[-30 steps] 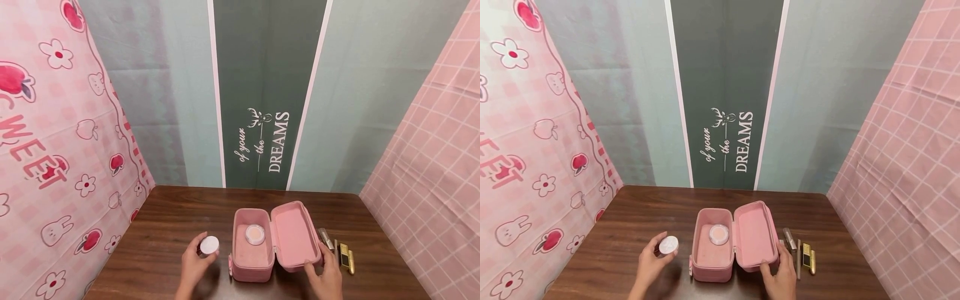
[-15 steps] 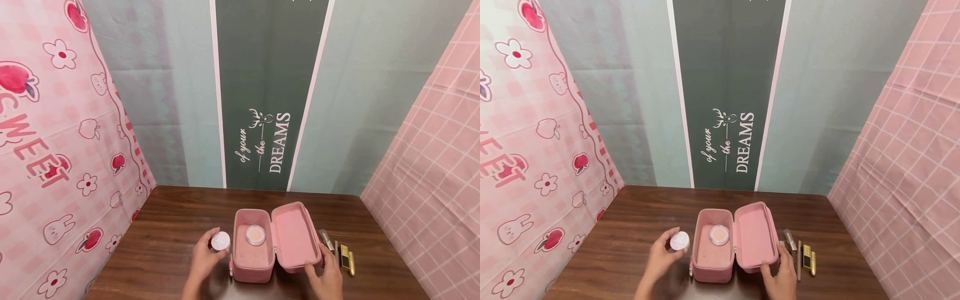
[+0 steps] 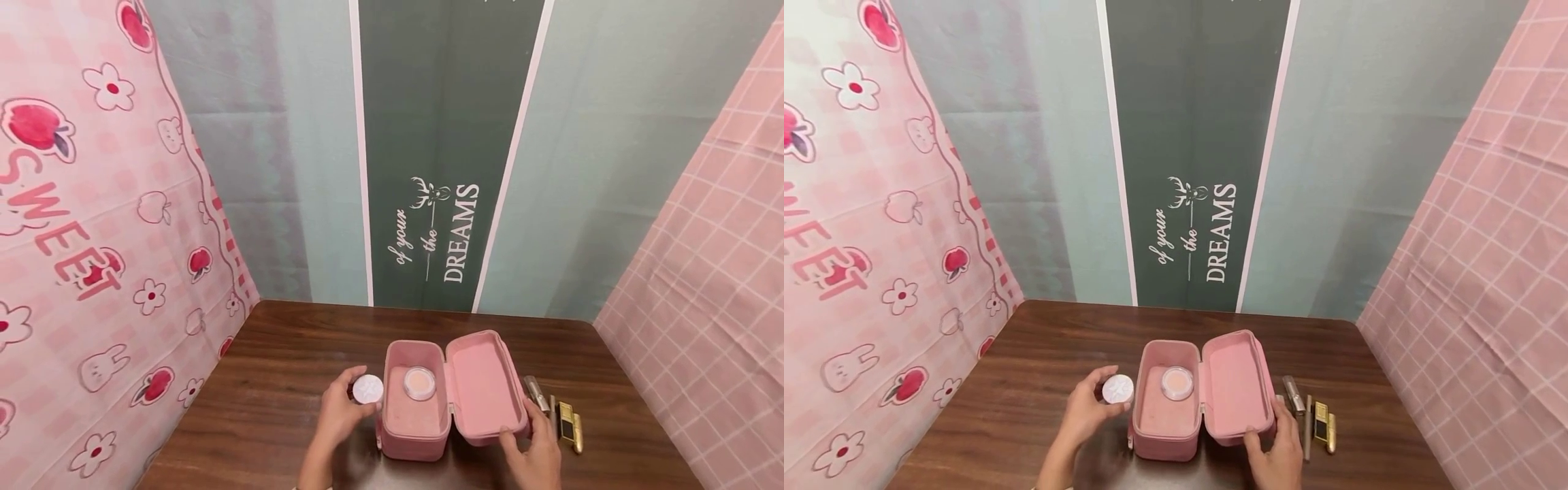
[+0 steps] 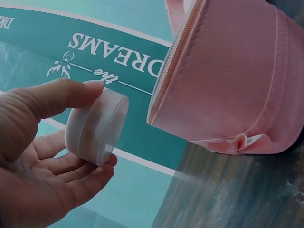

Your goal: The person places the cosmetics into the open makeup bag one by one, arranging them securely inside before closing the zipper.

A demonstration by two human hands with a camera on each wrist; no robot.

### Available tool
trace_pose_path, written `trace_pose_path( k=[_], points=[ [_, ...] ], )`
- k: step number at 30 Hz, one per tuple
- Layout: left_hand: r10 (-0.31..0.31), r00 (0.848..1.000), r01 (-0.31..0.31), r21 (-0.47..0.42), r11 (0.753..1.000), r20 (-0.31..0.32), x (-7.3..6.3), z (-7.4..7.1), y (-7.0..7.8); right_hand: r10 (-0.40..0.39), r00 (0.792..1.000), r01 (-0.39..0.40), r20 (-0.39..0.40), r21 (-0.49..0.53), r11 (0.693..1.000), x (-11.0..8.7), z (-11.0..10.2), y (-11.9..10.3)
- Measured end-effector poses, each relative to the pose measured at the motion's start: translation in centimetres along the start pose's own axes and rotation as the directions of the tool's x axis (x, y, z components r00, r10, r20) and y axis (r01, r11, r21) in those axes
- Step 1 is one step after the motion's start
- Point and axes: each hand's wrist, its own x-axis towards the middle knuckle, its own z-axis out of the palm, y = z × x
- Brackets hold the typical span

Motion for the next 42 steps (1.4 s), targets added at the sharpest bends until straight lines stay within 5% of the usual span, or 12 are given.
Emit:
trace_pose_path(
  k=[24,42],
  points=[
    [0.028,0.997,-0.022,-0.088,0.996,0.072,2.3,2.3,2.3,-0.026,0.999,0.026,0.031,0.001,1.000,0.3,-0.3,0.2],
    [0.017,0.995,-0.021,0.032,0.999,0.103,3.9,4.1,3.1,0.009,0.999,-0.009,0.052,0.005,1.000,0.3,-0.4,0.3]
  ],
)
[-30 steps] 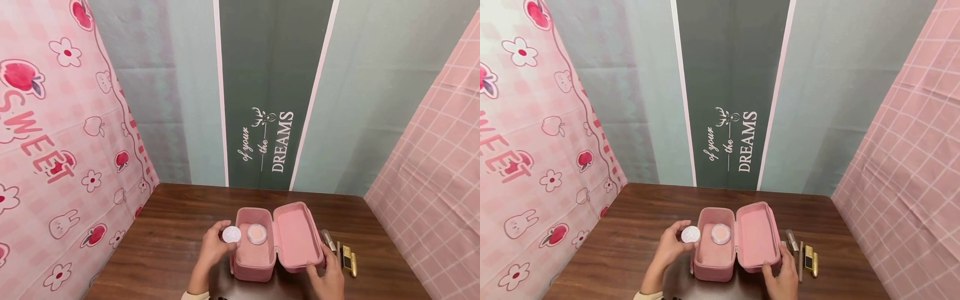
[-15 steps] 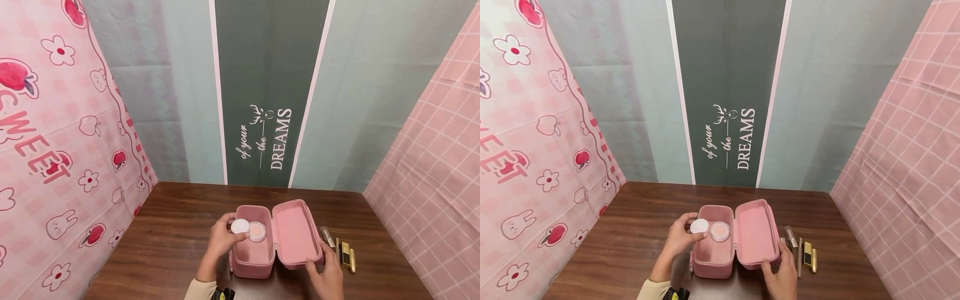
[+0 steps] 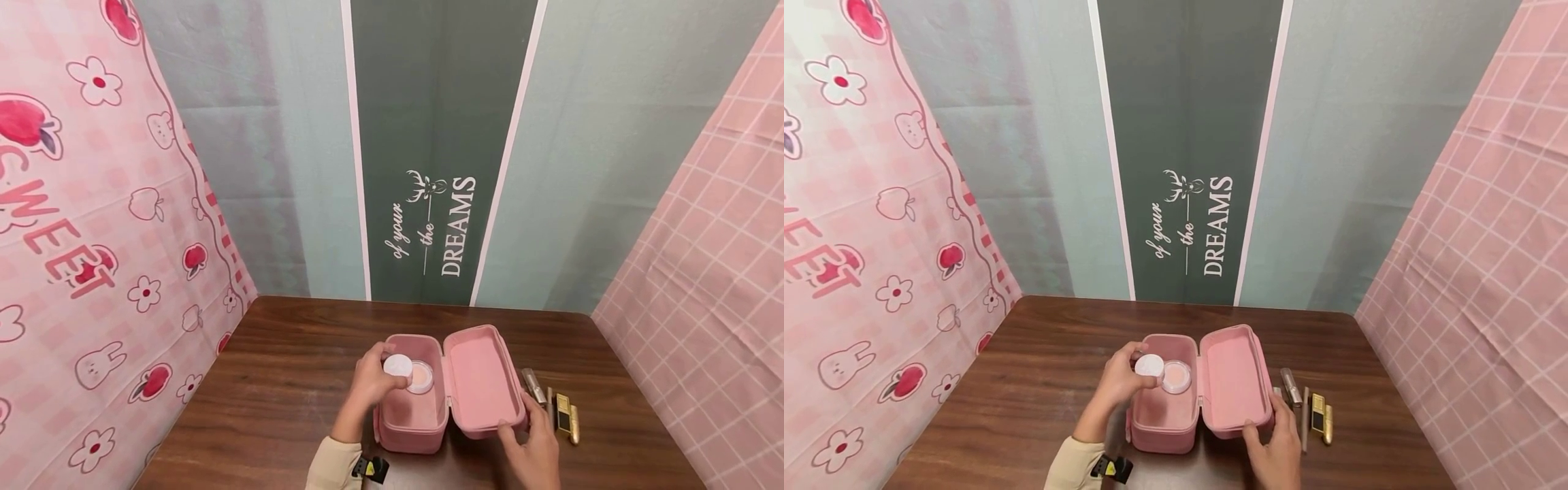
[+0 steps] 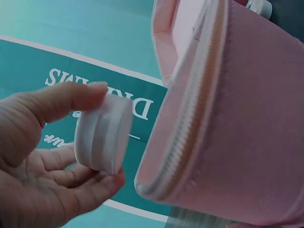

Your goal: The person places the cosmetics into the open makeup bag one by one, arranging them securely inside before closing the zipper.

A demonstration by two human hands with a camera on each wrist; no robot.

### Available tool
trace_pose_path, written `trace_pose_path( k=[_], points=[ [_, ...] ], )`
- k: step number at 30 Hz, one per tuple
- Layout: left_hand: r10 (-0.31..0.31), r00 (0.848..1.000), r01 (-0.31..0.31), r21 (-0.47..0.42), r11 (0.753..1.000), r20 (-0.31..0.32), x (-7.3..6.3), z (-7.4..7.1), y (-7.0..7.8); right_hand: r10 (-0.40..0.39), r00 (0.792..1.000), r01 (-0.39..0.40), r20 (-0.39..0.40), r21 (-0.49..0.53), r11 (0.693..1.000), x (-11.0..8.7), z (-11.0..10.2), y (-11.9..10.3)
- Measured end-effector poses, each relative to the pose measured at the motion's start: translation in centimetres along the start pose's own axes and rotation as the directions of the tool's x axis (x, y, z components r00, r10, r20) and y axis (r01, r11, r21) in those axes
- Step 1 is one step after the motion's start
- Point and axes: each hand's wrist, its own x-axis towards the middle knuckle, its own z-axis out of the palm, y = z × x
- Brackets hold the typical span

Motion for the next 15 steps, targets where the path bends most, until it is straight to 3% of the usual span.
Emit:
trace_pose_path(
  k=[6,15],
  points=[
    [-0.019,0.999,0.019,0.012,1.000,0.036,0.9,0.0,0.4,-0.009,1.000,0.009,-0.006,0.009,1.000,0.0,0.1,0.2],
    [-0.042,0.985,0.033,0.054,0.998,0.169,2.5,-0.1,0.7,0.020,1.000,-0.020,0.002,-0.001,1.000,0.0,0.0,0.2]
  ],
)
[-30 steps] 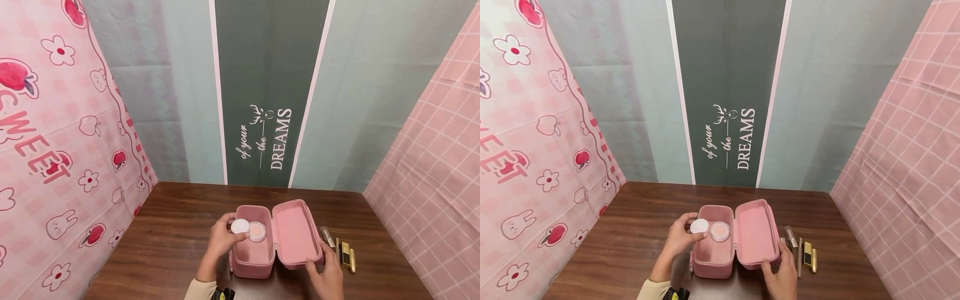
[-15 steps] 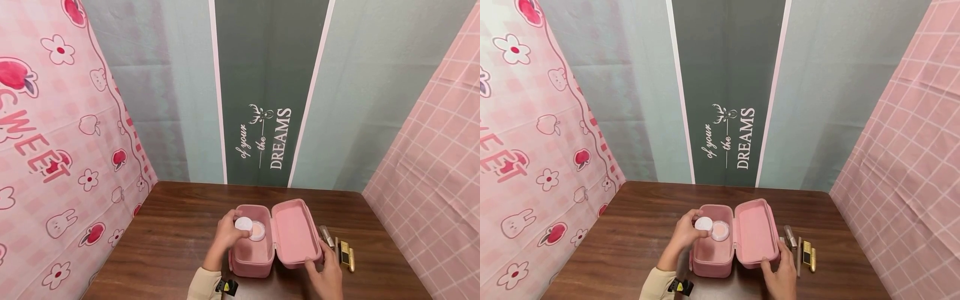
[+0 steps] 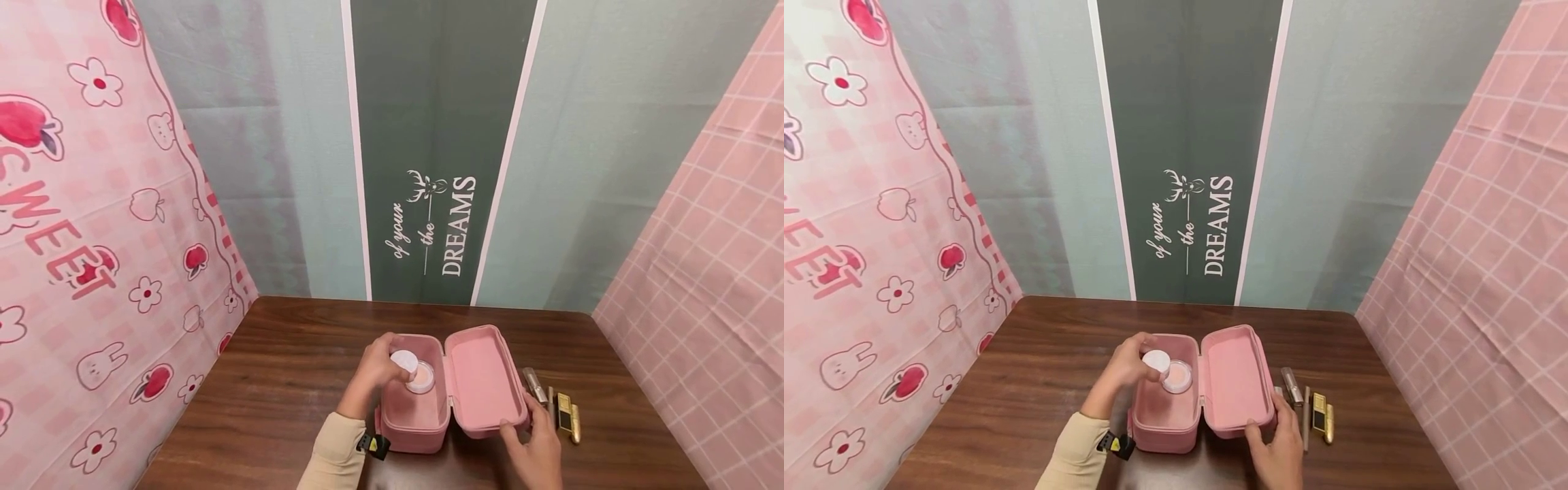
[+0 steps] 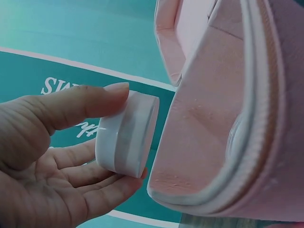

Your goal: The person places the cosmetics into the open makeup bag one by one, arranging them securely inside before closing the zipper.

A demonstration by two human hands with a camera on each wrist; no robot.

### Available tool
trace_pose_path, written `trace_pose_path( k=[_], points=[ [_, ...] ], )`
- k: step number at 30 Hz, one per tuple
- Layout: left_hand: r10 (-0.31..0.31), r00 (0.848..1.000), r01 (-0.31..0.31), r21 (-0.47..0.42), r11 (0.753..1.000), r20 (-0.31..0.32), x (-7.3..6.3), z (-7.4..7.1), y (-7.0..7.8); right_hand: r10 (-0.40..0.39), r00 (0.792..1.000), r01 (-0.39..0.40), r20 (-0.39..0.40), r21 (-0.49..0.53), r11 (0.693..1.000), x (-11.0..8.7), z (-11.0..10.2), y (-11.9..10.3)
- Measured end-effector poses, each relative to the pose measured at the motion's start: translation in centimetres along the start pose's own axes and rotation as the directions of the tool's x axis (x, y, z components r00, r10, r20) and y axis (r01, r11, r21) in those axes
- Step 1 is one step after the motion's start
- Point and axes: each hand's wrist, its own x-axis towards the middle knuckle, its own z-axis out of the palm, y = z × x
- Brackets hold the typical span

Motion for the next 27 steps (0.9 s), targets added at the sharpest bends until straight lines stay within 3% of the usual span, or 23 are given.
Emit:
trace_pose_path(
  k=[8,18,27],
  points=[
    [-0.036,0.993,0.042,-0.050,0.998,0.114,1.3,0.0,0.5,-0.006,1.000,0.006,-0.011,0.005,1.000,0.1,0.0,0.0],
    [0.003,0.980,-0.003,-0.003,1.000,0.201,2.8,1.0,-0.9,0.046,0.998,-0.045,0.033,-0.031,0.998,-0.2,0.0,-0.4],
    [-0.089,0.965,0.072,0.076,0.994,0.248,3.8,1.4,0.2,0.062,0.997,-0.061,0.041,-0.044,0.997,-0.2,0.0,-0.3]
  ],
)
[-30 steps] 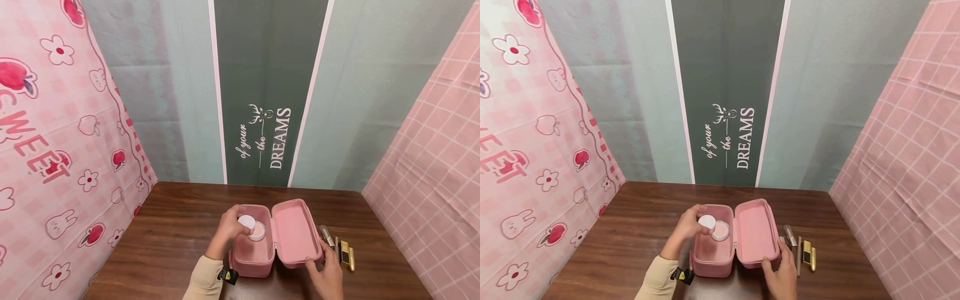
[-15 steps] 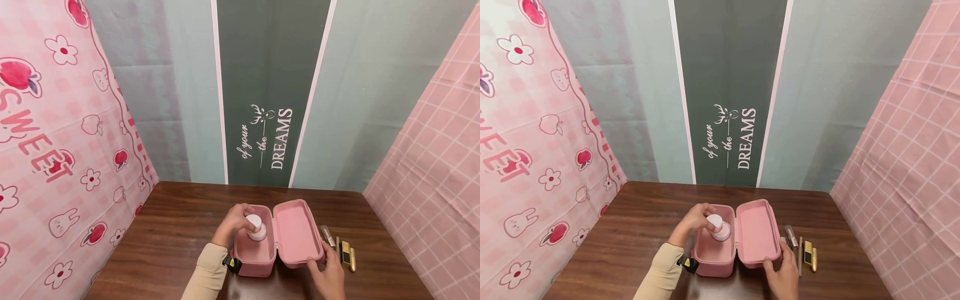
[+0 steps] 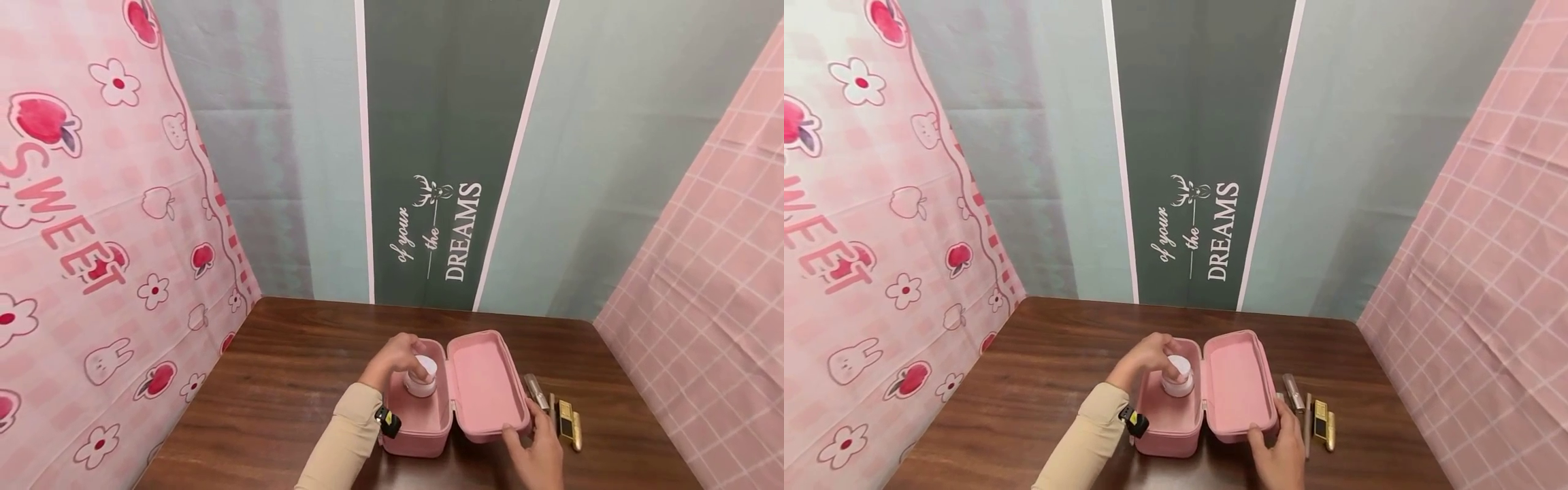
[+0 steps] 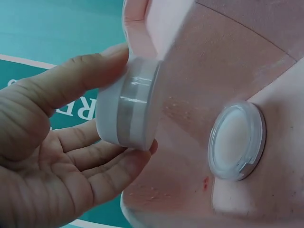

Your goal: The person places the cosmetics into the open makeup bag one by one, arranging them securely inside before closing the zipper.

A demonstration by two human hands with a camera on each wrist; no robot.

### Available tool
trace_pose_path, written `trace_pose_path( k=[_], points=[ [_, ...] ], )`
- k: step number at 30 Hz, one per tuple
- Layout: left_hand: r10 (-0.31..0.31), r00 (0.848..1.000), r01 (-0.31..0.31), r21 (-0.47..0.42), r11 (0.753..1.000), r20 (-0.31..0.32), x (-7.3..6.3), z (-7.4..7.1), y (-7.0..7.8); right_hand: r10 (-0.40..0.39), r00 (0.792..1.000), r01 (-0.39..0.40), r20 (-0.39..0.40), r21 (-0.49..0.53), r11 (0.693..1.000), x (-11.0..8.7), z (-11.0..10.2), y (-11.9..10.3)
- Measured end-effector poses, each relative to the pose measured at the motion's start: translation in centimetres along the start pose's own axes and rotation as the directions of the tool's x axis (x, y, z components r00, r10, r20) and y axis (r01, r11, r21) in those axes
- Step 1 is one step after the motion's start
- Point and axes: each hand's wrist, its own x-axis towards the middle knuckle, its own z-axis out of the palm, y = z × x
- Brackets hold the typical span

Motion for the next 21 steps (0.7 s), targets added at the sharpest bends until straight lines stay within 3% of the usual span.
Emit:
trace_pose_path(
  k=[7,10,15,21],
  points=[
    [-0.052,0.999,0.051,0.055,0.997,0.003,0.9,1.2,-0.1,0.010,1.000,-0.010,-0.005,-0.011,1.000,-0.3,0.2,0.2],
    [-0.051,0.999,0.050,0.022,0.998,0.020,1.1,1.6,0.0,-0.005,1.000,0.005,-0.020,-0.006,1.000,-0.2,0.2,0.3],
    [-0.040,0.996,0.042,-0.024,0.999,0.078,1.2,2.0,0.2,-0.022,0.999,0.022,-0.025,0.001,1.000,0.2,0.1,0.3],
    [-0.017,0.988,0.012,0.034,0.999,0.154,1.3,2.4,0.1,-0.013,1.000,0.013,-0.024,0.003,1.000,0.2,0.1,0.4]
  ],
)
